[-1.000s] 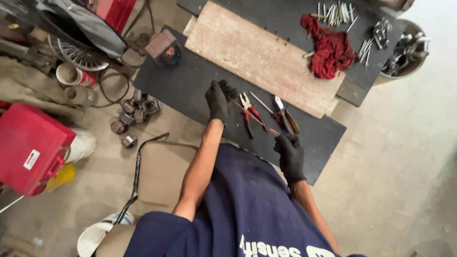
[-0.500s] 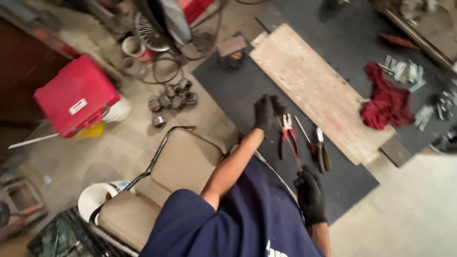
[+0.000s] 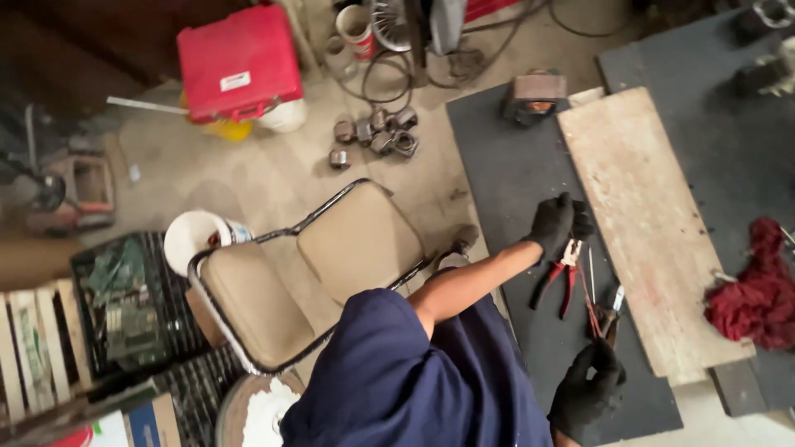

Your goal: Stripping and twisting wires for electronic repair

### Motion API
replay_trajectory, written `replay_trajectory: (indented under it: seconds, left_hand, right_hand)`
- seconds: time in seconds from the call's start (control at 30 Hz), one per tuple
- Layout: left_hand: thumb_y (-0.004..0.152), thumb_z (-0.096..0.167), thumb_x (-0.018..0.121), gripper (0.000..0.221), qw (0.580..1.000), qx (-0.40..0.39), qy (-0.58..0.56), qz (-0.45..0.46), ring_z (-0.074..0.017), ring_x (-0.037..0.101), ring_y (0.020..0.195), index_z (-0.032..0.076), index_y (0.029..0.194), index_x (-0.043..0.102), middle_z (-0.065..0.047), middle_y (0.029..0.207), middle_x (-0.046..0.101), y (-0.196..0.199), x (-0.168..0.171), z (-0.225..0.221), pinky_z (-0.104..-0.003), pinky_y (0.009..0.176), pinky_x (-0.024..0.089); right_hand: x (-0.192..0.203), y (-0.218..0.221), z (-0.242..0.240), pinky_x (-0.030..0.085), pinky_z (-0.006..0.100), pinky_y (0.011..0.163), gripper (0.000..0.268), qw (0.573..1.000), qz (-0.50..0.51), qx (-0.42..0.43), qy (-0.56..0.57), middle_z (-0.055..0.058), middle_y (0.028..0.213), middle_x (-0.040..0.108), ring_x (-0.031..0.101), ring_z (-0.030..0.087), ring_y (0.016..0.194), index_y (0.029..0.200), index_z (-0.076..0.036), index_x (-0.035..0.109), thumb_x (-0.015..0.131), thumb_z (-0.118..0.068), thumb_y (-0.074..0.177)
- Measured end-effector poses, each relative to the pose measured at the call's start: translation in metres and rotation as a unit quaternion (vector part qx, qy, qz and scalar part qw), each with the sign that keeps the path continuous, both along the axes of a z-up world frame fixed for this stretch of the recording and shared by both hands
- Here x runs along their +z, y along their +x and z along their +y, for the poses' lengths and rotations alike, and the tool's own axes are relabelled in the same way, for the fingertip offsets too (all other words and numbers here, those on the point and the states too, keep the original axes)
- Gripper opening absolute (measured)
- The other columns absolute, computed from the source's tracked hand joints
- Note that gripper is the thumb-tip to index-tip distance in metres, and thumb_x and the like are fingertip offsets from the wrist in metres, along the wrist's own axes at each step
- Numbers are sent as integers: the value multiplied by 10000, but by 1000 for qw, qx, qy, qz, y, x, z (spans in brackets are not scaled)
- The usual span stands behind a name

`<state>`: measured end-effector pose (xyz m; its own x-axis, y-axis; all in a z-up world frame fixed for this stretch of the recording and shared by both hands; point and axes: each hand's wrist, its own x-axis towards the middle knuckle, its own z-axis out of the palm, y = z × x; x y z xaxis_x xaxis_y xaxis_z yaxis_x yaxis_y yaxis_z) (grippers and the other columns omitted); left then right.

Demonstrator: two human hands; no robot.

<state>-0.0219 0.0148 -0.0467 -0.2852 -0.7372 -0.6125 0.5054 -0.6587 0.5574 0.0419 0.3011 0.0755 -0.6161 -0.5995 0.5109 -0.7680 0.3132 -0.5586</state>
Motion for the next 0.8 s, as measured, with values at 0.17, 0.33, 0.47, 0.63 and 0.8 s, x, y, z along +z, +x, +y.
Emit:
replay_trajectory:
  seconds: [0.17, 0.33, 0.47, 0.63, 0.8]
  left_hand:
    - [1082, 254, 391, 416, 1000, -15, 15, 5, -318, 627, 500, -3, 846, 619, -158, 651, 591, 13, 41, 0, -414, 435, 513]
    - [1100, 270, 410, 429, 998, -51, -5, -25, -321, 689, 583, -27, 935, 672, -177, 740, 672, 19, 33, -2, -421, 526, 600]
    - [930, 397, 444, 462, 967, -153, -47, -196, -319, 746, 865, 89, 1058, 763, -181, 874, 749, 16, 44, -3, -469, 747, 618]
    - [1093, 326, 396, 452, 998, -50, 32, -27, -330, 697, 578, 9, 923, 670, -168, 706, 673, 7, 3, -2, -442, 520, 577]
    - [1110, 333, 414, 439, 998, -58, 17, -25, -319, 692, 588, 2, 952, 657, -175, 719, 681, 7, 16, 2, -440, 542, 573]
  right_hand:
    - [-4, -28, -3, 525, 457, 796, 116, 995, 98, 7, 17, 212, 1059, 717, 654, 367, 926, 1206, 72, 736, 708, 148, 1124]
    - [6, -60, -10, 587, 495, 863, 122, 988, 146, 43, -17, 296, 1159, 692, 679, 434, 1024, 1175, 116, 763, 745, 203, 1090]
    - [-25, -76, 16, 586, 466, 832, 165, 990, 134, 36, 27, 244, 1175, 701, 689, 382, 1002, 1170, 35, 780, 812, 110, 1027]
    - [-69, -58, 38, 486, 366, 757, 86, 998, -34, 35, 46, 152, 1036, 641, 619, 257, 840, 1099, -27, 710, 770, -7, 1040]
    - [-97, -58, 12, 445, 192, 654, 132, 882, -443, -139, -82, 44, 741, 637, 561, 69, 636, 1013, -87, 712, 720, -211, 1057]
